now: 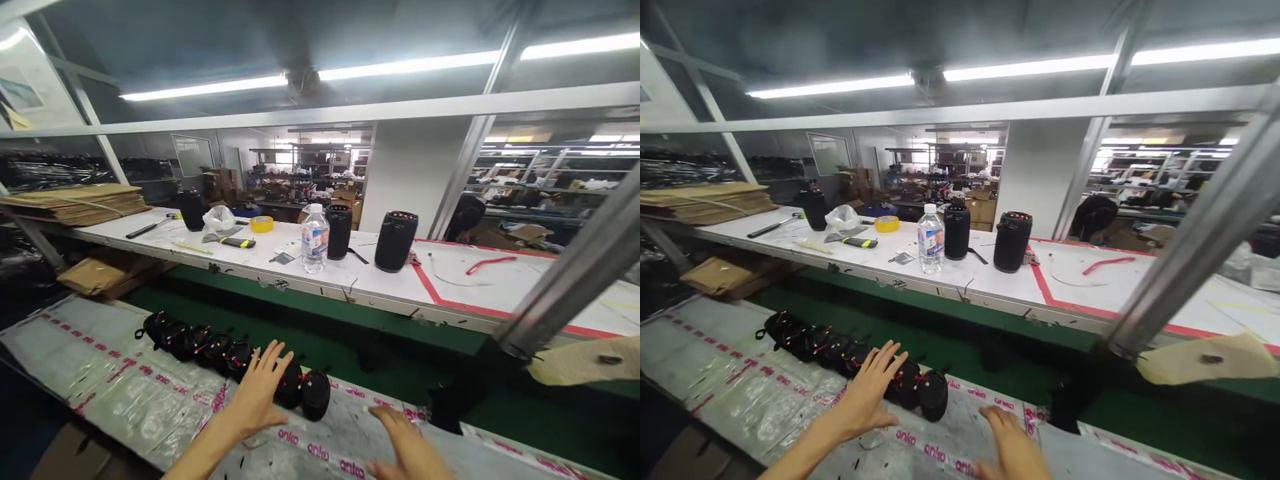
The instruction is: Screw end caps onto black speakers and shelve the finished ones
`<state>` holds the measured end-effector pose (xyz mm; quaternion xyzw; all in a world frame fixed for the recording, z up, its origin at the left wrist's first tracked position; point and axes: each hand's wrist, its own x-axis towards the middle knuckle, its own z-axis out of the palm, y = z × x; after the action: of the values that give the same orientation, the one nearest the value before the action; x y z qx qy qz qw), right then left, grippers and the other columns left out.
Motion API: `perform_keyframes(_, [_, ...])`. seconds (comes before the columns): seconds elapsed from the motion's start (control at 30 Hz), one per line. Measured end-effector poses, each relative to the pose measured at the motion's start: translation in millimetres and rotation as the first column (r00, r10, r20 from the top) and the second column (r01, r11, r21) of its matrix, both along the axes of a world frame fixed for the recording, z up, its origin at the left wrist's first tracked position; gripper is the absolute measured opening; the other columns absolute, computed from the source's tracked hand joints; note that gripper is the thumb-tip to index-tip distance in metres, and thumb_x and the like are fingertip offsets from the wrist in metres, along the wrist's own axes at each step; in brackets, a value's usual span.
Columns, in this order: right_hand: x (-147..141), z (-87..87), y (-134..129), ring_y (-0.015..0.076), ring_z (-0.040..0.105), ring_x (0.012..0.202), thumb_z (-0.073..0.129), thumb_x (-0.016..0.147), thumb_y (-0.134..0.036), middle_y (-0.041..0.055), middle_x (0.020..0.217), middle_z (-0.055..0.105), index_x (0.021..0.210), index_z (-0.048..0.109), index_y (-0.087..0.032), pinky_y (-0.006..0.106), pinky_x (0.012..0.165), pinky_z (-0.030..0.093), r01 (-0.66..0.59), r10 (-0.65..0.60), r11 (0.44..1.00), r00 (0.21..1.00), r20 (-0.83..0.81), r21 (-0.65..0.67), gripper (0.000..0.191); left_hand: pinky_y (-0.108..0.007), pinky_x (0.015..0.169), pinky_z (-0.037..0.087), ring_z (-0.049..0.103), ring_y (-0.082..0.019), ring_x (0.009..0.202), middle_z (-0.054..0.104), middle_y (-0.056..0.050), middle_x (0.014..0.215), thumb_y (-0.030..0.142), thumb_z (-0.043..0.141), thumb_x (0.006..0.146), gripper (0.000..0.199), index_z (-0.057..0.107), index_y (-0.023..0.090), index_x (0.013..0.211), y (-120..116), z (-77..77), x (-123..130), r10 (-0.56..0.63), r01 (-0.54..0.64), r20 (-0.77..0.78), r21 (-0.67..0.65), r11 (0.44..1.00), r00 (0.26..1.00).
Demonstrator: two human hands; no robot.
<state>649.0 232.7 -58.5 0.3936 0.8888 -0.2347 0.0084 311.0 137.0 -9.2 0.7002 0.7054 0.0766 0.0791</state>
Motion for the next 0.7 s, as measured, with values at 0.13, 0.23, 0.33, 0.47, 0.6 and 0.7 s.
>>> perform_keyframes(0.13, [-113.8,-23.9,20.2,0.0409,0.023,0.158,0.080,0.071,-0.045,0.0169,0.172,0.029,0.164,0.037,-0.019,0.058,0.127,0.021,-0.124,0.124,0.992,0.992,0.010,0.035,0.106,-0.075,0.127,0.009,0.019,-0.048,0.160,0.032,-0.028,0.169,0.037,0.104,0.047,0.130,0.042,0.017,0.160,31.4,-38.6,-66.3,-0.191,0.168,-0.106,-0.192,0.967,0.976])
perform_keyframes(0.23, [-157.5,-47.5,20.7,0.0413,0.015,0.160,0.080,0.078,-0.048,0.0097,0.175,0.022,0.166,0.031,-0.033,0.066,0.127,0.009,-0.246,0.248,0.964,0.969,-0.010,0.104,0.102,-0.073,0.127,0.012,0.024,-0.046,0.159,0.038,-0.027,0.167,0.052,0.100,0.053,0.126,0.042,0.019,0.160,50.8,-58.6,-88.4,-0.326,0.284,-0.123,-0.275,0.919,0.937])
perform_keyframes(0.33, [-173.7,-68.8,20.2,0.0439,0.030,0.154,0.078,0.084,-0.049,0.0106,0.171,0.033,0.161,0.039,-0.037,0.072,0.123,0.019,-0.295,0.300,0.939,0.954,-0.003,0.179,0.087,-0.070,0.128,0.014,0.022,-0.042,0.161,0.037,-0.024,0.169,0.062,0.092,0.063,0.123,0.035,0.021,0.164,58.8,-65.6,-102.5,-0.387,0.341,-0.123,-0.285,0.896,0.914])
perform_keyframes(0.47, [-179.8,-84.4,22.2,0.0435,0.052,0.137,0.076,0.090,-0.044,0.0149,0.156,0.053,0.140,0.061,-0.031,0.069,0.114,0.039,-0.269,0.279,0.925,0.960,0.002,0.269,0.053,-0.071,0.128,0.005,0.014,-0.041,0.163,0.028,-0.021,0.173,0.067,0.087,0.068,0.124,0.027,0.022,0.166,50.1,-64.6,-125.0,-0.348,0.306,-0.142,-0.253,0.918,0.927])
perform_keyframes(0.6, [-183.6,-88.7,24.2,0.0417,0.056,0.132,0.073,0.094,-0.048,0.0150,0.147,0.060,0.131,0.066,-0.029,0.066,0.107,0.046,-0.252,0.270,0.914,0.963,-0.015,0.317,0.042,-0.069,0.128,0.016,0.024,-0.044,0.160,0.037,-0.020,0.170,0.066,0.086,0.072,0.119,0.027,0.026,0.167,31.2,-67.2,-145.8,-0.247,0.199,-0.162,-0.267,0.943,0.955])
perform_keyframes(0.7, [-187.0,-88.8,23.8,0.0403,0.058,0.130,0.074,0.093,-0.051,0.0131,0.147,0.061,0.127,0.067,-0.030,0.064,0.104,0.049,-0.256,0.280,0.903,0.960,-0.022,0.345,0.040,-0.064,0.127,0.024,0.034,-0.042,0.157,0.043,-0.015,0.168,0.057,0.088,0.074,0.114,0.026,0.032,0.167,26.6,-71.3,-153.7,-0.204,0.152,-0.172,-0.276,0.949,0.964])
